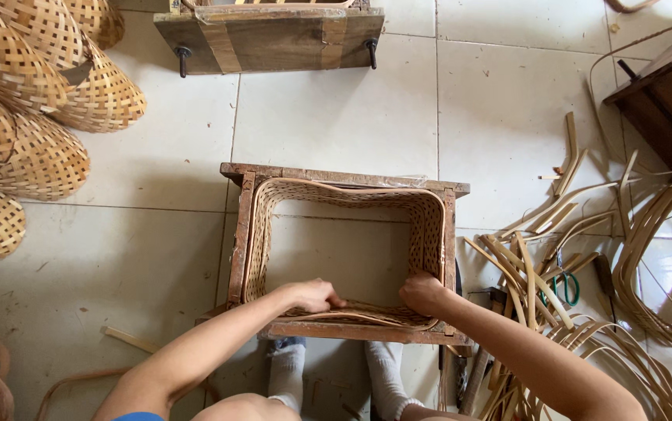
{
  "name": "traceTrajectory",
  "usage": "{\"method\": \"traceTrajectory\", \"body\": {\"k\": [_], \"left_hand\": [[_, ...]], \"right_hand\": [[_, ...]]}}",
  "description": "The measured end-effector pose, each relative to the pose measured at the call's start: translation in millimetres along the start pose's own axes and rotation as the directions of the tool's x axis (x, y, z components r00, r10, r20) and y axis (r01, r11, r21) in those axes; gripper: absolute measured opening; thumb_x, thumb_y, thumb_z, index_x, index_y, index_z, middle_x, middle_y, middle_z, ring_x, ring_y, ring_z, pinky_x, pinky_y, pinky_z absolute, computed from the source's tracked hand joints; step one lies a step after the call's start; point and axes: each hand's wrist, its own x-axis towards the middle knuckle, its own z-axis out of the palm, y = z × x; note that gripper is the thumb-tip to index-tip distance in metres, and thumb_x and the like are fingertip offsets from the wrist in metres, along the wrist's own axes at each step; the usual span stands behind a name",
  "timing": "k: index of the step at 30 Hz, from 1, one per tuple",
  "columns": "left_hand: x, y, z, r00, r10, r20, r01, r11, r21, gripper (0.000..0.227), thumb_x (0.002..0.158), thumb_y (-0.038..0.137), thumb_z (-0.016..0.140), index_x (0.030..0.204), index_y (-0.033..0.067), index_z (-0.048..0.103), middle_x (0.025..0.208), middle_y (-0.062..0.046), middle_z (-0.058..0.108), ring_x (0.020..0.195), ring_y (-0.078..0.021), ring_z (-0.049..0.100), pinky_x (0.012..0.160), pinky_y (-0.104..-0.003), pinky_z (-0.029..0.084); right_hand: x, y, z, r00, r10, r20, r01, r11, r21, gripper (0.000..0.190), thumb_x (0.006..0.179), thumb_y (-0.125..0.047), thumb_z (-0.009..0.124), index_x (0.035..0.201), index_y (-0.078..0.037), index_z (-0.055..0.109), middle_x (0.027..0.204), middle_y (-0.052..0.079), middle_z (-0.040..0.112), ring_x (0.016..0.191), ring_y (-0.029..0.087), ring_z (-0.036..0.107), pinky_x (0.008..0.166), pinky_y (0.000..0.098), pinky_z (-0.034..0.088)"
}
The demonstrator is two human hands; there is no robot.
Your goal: The person weaves a rectangular basket by inserting and securing bamboo strips into a wooden mold. They use a hammer to tap the strips into place and adjust the frame as needed.
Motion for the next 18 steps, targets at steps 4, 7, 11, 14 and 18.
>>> {"method": "traceTrajectory", "body": {"k": [4,7,11,14,18], "left_hand": [[5,6,10,0.990,-0.129,0.051,0.125,0.989,0.079,0.053,0.090,0.004,0.057,0.136,0.0278,0.066,0.136,-0.004,0.066,0.114,-0.0232,0.068,0.104,-0.038,0.053],[-13,21,1,0.995,-0.089,-0.035,0.090,0.995,0.037,0.044,0.092,0.009,0.060,0.132,0.0242,0.070,0.134,-0.003,0.069,0.114,-0.0235,0.068,0.103,-0.038,0.053],[-63,54,-7,0.938,-0.028,-0.344,-0.034,0.984,-0.174,0.032,0.099,0.027,0.062,0.126,0.0153,0.072,0.120,-0.008,0.076,0.106,-0.0229,0.073,0.096,-0.037,0.056],[-111,80,20,0.870,0.174,-0.461,-0.168,0.984,0.055,0.057,0.084,0.035,0.079,0.126,0.0023,0.062,0.108,-0.017,0.072,0.097,-0.0291,0.071,0.085,-0.039,0.059],[-132,91,29,0.719,0.393,-0.573,-0.201,0.907,0.371,0.054,0.081,0.025,0.082,0.123,0.0007,0.058,0.106,-0.015,0.073,0.093,-0.0279,0.074,0.079,-0.037,0.061]], "right_hand": [[-11,-7,-29,0.990,0.026,0.137,-0.038,0.996,0.081,0.028,0.101,-0.017,0.055,0.086,-0.003,0.074,0.083,0.013,0.075,0.072,0.023,0.072,0.063,0.0368,0.062],[-32,-23,-77,0.990,-0.133,-0.044,0.133,0.793,0.594,0.036,0.105,-0.034,0.047,0.105,-0.010,0.074,0.084,0.009,0.074,0.061,0.028,0.070,0.056,0.0376,0.059],[-73,-66,-136,0.872,-0.024,-0.488,0.386,0.648,0.657,0.049,0.104,-0.040,0.057,0.131,0.000,0.064,0.113,0.020,0.070,0.093,0.036,0.070,0.081,0.0444,0.059],[-93,-102,-156,0.843,0.026,-0.538,0.339,0.750,0.568,0.064,0.094,-0.044,0.069,0.136,0.002,0.055,0.121,0.022,0.065,0.105,0.039,0.065,0.091,0.0468,0.054],[-93,-106,-162,0.834,-0.026,-0.552,0.327,0.828,0.455,0.073,0.084,-0.042,0.079,0.134,0.003,0.049,0.118,0.021,0.065,0.106,0.039,0.065,0.092,0.0471,0.053]]}}
